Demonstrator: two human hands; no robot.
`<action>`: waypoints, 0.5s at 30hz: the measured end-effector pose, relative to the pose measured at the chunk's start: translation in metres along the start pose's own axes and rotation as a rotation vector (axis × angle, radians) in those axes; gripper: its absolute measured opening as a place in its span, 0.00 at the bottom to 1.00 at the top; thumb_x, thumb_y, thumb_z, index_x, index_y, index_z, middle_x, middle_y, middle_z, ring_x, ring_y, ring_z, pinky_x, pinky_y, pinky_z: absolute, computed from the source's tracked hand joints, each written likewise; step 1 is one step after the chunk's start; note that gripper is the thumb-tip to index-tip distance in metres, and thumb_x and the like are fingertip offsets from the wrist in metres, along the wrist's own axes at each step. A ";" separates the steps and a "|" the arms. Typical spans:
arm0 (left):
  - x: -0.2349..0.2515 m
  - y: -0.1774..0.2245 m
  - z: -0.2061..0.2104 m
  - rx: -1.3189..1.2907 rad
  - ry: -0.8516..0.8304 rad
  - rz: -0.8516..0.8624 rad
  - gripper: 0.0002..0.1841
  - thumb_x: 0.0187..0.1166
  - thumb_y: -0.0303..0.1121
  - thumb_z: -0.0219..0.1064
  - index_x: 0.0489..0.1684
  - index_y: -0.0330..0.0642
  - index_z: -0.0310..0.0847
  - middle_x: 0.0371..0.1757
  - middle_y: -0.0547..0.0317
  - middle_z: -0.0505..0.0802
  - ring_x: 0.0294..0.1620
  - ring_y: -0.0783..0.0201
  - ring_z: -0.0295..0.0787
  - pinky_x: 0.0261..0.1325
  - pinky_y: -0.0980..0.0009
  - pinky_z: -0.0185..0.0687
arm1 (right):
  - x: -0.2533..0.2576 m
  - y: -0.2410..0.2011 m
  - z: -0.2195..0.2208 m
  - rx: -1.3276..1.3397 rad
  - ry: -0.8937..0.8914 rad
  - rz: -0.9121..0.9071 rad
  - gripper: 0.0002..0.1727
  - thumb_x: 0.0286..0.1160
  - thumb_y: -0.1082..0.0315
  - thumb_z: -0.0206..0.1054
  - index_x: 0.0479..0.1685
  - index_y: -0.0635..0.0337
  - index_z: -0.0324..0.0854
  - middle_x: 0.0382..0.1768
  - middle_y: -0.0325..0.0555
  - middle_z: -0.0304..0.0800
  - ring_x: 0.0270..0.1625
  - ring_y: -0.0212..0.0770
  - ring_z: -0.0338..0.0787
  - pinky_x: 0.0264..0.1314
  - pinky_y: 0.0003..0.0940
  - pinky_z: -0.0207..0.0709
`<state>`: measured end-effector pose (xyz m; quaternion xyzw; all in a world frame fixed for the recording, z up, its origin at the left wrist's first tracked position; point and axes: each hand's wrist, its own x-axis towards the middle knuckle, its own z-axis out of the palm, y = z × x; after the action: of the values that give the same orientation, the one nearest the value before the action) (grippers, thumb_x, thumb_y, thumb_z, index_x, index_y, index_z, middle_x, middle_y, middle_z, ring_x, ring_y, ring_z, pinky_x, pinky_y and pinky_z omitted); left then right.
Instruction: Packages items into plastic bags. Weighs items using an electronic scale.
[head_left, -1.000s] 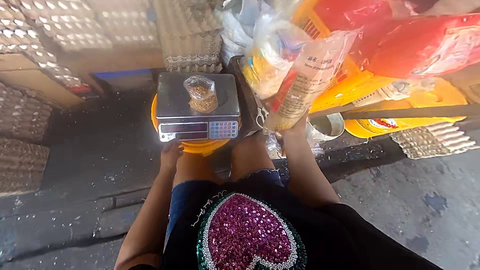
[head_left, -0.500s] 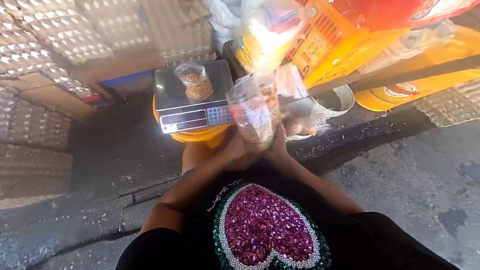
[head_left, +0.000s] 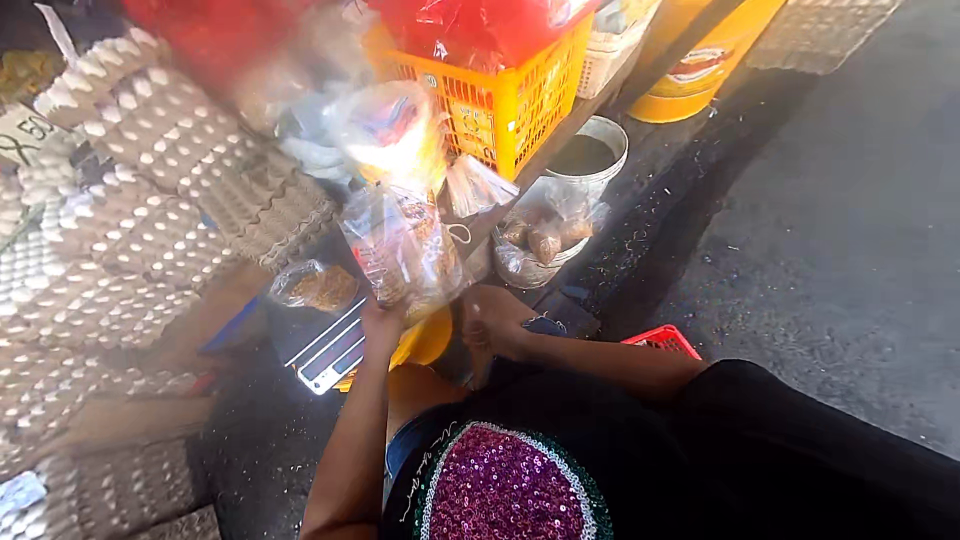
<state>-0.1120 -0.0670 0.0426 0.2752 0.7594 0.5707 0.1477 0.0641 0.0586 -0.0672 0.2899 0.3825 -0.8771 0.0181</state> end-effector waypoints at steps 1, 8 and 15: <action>0.013 0.004 0.000 -0.029 0.015 0.045 0.35 0.64 0.19 0.78 0.74 0.23 0.67 0.59 0.43 0.91 0.59 0.64 0.91 0.67 0.66 0.87 | -0.001 0.000 -0.003 0.021 0.009 -0.009 0.32 0.94 0.45 0.43 0.81 0.63 0.64 0.63 0.55 0.83 0.55 0.43 0.88 0.59 0.40 0.83; 0.109 0.005 0.035 -0.154 0.022 0.232 0.33 0.65 0.19 0.78 0.73 0.28 0.69 0.63 0.45 0.90 0.62 0.61 0.90 0.70 0.60 0.86 | -0.002 -0.001 -0.018 0.019 0.002 0.000 0.31 0.96 0.45 0.37 0.79 0.61 0.65 0.55 0.50 0.86 0.48 0.41 0.91 0.52 0.37 0.85; 0.149 -0.039 0.062 0.406 0.079 -0.156 0.31 0.82 0.43 0.71 0.77 0.30 0.71 0.70 0.32 0.86 0.75 0.40 0.81 0.80 0.43 0.70 | 0.001 0.000 -0.025 -0.072 0.010 -0.025 0.29 0.97 0.51 0.36 0.80 0.64 0.63 0.52 0.50 0.87 0.45 0.40 0.92 0.50 0.35 0.87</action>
<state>-0.2079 0.0611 0.0004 0.2175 0.8829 0.4033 0.1032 0.0760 0.0756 -0.0814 0.2886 0.4176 -0.8614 0.0158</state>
